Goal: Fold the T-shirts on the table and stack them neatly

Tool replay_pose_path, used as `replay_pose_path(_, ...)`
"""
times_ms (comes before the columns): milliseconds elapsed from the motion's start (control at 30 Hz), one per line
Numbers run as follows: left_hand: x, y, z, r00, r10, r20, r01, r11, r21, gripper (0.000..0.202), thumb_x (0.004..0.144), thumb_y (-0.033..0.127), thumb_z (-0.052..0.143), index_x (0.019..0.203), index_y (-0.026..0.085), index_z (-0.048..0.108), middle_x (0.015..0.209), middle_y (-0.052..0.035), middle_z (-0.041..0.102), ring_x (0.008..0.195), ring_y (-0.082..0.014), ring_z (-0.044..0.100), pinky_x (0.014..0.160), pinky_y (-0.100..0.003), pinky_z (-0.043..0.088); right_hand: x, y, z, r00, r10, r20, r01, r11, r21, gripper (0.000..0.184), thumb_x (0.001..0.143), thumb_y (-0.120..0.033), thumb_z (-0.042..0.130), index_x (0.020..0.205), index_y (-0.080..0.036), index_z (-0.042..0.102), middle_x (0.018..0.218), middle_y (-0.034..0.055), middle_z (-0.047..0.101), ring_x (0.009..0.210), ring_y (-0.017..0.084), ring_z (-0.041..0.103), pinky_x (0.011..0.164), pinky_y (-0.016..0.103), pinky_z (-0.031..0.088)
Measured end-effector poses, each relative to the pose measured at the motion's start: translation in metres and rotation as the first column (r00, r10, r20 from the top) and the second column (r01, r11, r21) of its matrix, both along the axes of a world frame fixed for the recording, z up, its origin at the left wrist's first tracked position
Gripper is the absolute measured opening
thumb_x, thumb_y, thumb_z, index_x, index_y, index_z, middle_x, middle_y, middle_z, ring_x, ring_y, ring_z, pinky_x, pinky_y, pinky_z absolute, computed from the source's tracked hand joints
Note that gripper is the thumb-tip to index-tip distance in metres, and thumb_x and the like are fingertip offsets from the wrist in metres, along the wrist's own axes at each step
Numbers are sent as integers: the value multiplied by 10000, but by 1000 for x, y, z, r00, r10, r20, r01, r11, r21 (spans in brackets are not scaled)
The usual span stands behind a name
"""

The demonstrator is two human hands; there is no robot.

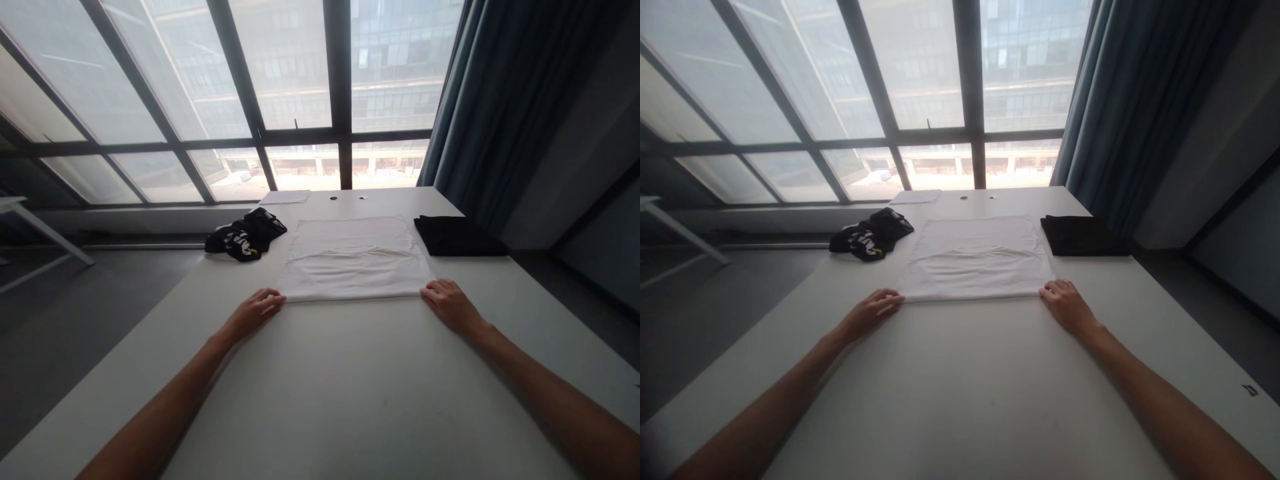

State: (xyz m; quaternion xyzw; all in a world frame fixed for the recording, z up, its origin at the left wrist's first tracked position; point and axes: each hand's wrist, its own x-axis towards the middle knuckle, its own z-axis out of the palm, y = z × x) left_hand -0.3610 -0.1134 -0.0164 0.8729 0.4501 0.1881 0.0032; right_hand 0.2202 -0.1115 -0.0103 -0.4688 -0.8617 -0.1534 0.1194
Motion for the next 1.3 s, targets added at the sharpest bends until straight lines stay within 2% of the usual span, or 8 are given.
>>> replay_pose_path(367, 12, -2, 11, 997, 43, -68, -34, 992, 119, 283, 1011, 292, 437, 1105, 226, 695, 985, -69, 714, 907, -203, 674, 824, -320, 564, -6, 2, 9, 990, -74, 122, 74, 997, 2, 160, 856, -71, 547, 861, -154, 683, 894, 114, 691, 856, 249, 599, 817, 354, 352)
replay_pose_path(567, -3, -69, 24, 998, -46, -47, 50, 995, 84, 233, 987, 205, 480, 1071, 229, 696, 922, -48, 709, 819, -153, 669, 770, -258, 547, 3, -64, 19, 998, 20, 52, -16, 997, -76, 154, 845, -82, 545, 783, -184, 642, 837, 68, 653, 814, 219, 587, 812, 343, 374)
replay_pose_path(667, -9, -112, 29, 995, -95, -26, 94, 995, -17, 223, 972, 186, 510, 1060, 249, 704, 922, -46, 718, 803, -144, 675, 741, -239, 547, 9, -102, 19, 998, 55, -15, -57, 977, -206, 177, 809, -60, 541, 780, -208, 633, 844, 48, 654, 801, 208, 592, 783, 332, 398)
replay_pose_path(767, -8, -128, 39, 996, -88, -5, 86, 984, -156, 206, 964, 233, 549, 1088, 257, 712, 1005, -60, 730, 901, -170, 693, 800, -258, 557, 16, -113, 19, 988, 64, -138, -112, 920, -377, 159, 849, -131, 545, 802, -234, 656, 868, 35, 675, 787, 195, 615, 739, 309, 437)
replay_pose_path(867, 0, -104, 46, 993, 88, 82, -74, 985, -157, 234, 972, 331, 536, 1088, 236, 715, 1051, -66, 729, 941, -194, 693, 852, -296, 553, 23, -85, 18, 945, -55, -323, -82, 915, -396, 186, 919, -327, 542, 923, -247, 710, 992, 66, 712, 886, 222, 658, 785, 323, 490)
replay_pose_path(1000, 15, -37, 38, 918, 358, 172, -342, 932, -119, 322, 953, 394, 475, 1067, 195, 701, 1011, -81, 719, 848, -204, 676, 801, -318, 544, 26, -18, 6, 820, -271, -504, 142, 950, -279, 322, 904, -400, 499, 987, -188, 727, 1035, 119, 727, 905, 256, 672, 828, 366, 503)
replay_pose_path(1133, 25, 14, 22, 905, 420, 65, -403, 898, -177, 313, 897, 394, 476, 959, 189, 705, 933, -84, 703, 817, -216, 662, 827, -325, 513, 24, 24, -7, 801, -390, -455, 211, 894, -396, 329, 872, -407, 509, 884, -175, 743, 895, 112, 750, 786, 238, 669, 747, 325, 469)
replay_pose_path(1300, 22, 37, 7, 912, 409, -9, -399, 884, -243, 320, 872, 464, 481, 854, 197, 657, 826, -75, 675, 779, -229, 642, 757, -317, 494, 21, 31, -11, 820, -421, -388, 210, 852, -480, 320, 869, -413, 523, 779, -175, 717, 797, 91, 735, 728, 210, 635, 674, 289, 418)
